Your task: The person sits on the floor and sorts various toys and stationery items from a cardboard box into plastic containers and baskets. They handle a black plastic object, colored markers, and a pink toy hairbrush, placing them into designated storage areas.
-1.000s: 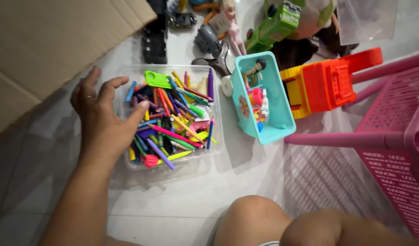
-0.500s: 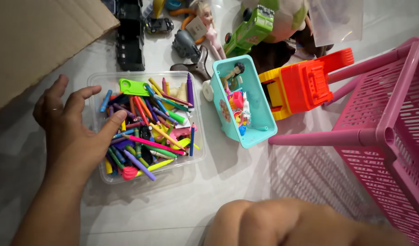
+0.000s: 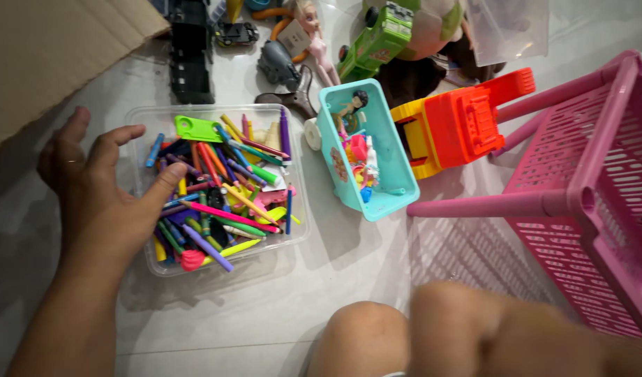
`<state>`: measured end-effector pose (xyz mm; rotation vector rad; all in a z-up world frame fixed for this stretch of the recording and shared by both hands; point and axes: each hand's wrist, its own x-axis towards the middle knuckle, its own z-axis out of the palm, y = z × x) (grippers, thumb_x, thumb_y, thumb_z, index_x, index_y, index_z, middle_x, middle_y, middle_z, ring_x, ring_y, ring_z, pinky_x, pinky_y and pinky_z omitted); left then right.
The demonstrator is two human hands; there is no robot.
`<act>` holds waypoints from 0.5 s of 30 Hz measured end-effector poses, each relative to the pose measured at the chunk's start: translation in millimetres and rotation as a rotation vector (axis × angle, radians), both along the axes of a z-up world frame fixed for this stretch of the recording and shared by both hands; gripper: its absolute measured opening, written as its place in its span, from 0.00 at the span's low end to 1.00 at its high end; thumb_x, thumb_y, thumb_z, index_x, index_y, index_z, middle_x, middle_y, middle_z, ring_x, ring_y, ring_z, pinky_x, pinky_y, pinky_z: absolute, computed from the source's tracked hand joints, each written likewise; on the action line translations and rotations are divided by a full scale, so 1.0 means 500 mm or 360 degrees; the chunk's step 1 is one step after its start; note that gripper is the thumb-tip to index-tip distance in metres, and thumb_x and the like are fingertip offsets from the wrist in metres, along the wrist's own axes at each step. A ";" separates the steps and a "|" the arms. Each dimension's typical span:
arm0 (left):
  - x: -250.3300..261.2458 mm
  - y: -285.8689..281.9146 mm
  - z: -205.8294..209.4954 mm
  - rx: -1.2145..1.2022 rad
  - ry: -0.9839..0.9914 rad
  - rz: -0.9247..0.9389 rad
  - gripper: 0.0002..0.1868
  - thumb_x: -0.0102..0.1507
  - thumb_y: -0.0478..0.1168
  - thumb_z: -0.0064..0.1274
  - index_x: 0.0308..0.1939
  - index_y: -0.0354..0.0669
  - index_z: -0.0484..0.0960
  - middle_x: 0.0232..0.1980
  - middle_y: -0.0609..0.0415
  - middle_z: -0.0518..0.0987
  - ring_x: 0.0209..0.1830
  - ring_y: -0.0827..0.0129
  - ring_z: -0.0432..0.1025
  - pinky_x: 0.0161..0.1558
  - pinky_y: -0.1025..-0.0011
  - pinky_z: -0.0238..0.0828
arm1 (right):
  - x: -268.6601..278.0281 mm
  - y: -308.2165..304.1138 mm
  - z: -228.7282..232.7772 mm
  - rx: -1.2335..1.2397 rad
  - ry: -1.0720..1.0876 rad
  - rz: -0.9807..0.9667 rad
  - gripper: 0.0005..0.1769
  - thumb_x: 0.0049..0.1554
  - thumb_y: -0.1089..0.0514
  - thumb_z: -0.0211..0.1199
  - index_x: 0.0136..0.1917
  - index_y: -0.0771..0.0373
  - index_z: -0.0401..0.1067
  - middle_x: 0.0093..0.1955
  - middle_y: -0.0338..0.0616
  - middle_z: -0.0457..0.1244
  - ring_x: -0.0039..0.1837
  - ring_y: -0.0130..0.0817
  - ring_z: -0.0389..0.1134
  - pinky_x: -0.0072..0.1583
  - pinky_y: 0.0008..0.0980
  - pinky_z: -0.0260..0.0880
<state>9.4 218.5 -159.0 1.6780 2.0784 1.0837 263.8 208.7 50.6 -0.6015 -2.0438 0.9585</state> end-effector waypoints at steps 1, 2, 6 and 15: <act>-0.006 0.002 0.000 -0.0012 0.0019 0.0009 0.30 0.58 0.51 0.69 0.60 0.47 0.77 0.77 0.37 0.55 0.77 0.41 0.44 0.72 0.51 0.50 | -0.006 0.002 -0.001 0.0008 0.0010 0.0005 0.11 0.52 0.59 0.70 0.36 0.66 0.70 0.32 0.38 0.62 0.36 0.24 0.62 0.40 0.26 0.62; -0.008 -0.002 0.000 -0.0003 0.0033 0.0005 0.29 0.58 0.51 0.69 0.59 0.47 0.77 0.77 0.38 0.55 0.76 0.42 0.45 0.72 0.50 0.50 | -0.009 0.000 -0.002 0.0001 0.0016 0.0008 0.11 0.52 0.59 0.70 0.35 0.66 0.70 0.32 0.37 0.62 0.35 0.24 0.62 0.40 0.26 0.62; -0.005 -0.002 0.001 -0.0007 0.0030 0.0003 0.28 0.56 0.49 0.68 0.57 0.46 0.77 0.75 0.37 0.55 0.74 0.42 0.45 0.70 0.49 0.49 | -0.012 -0.003 0.001 0.0014 0.0009 -0.0008 0.12 0.52 0.59 0.70 0.34 0.66 0.70 0.31 0.37 0.63 0.35 0.23 0.62 0.39 0.25 0.62; -0.002 0.013 -0.013 0.0151 0.0113 -0.0047 0.21 0.54 0.49 0.69 0.49 0.53 0.83 0.72 0.40 0.61 0.72 0.41 0.50 0.70 0.50 0.48 | -0.035 0.082 -0.152 -0.0270 -0.0585 -0.0717 0.13 0.51 0.58 0.71 0.32 0.65 0.71 0.29 0.35 0.63 0.32 0.21 0.62 0.36 0.24 0.62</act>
